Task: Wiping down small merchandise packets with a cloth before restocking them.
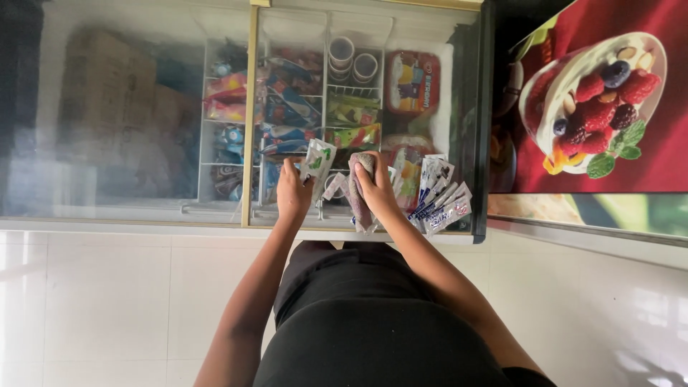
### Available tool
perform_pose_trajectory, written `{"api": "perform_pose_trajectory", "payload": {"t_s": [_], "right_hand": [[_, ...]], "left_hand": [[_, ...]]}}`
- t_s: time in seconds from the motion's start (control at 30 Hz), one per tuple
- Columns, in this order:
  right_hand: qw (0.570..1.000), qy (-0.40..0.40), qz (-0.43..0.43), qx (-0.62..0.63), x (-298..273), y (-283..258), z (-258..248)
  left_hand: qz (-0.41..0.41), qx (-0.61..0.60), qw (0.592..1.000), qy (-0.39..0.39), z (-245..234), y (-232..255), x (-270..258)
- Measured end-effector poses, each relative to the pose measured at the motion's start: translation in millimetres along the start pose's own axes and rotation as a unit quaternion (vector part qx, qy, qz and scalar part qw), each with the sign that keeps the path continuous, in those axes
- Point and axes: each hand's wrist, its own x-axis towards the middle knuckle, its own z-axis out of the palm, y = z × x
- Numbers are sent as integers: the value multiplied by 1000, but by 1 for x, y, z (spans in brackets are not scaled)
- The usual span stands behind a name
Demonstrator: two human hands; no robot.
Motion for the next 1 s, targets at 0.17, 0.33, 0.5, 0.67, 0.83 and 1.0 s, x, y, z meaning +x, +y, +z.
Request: {"api": "perform_pose_trajectory", "payload": {"t_s": [0.17, 0.33, 0.5, 0.67, 0.83, 1.0], "right_hand": [[998, 43, 23, 29, -4, 19, 35], [996, 11, 54, 76, -24, -22, 43], [990, -27, 138, 4, -13, -57, 18], [984, 179, -6, 15, 13, -57, -24], [976, 143, 154, -50, -35, -49, -17], [979, 160, 99, -83, -25, -37, -48]], "left_hand": [[-70, -165, 978, -105, 33, -15, -16], [-52, -392, 912, -107, 66, -6, -21], [-78, -486, 847, -203, 7, 88, -26], [-37, -459, 838, -292, 50, 91, -57], [-70, -440, 837, -319, 33, 126, -37], [-9, -418, 835, -358, 48, 133, -54]]}}
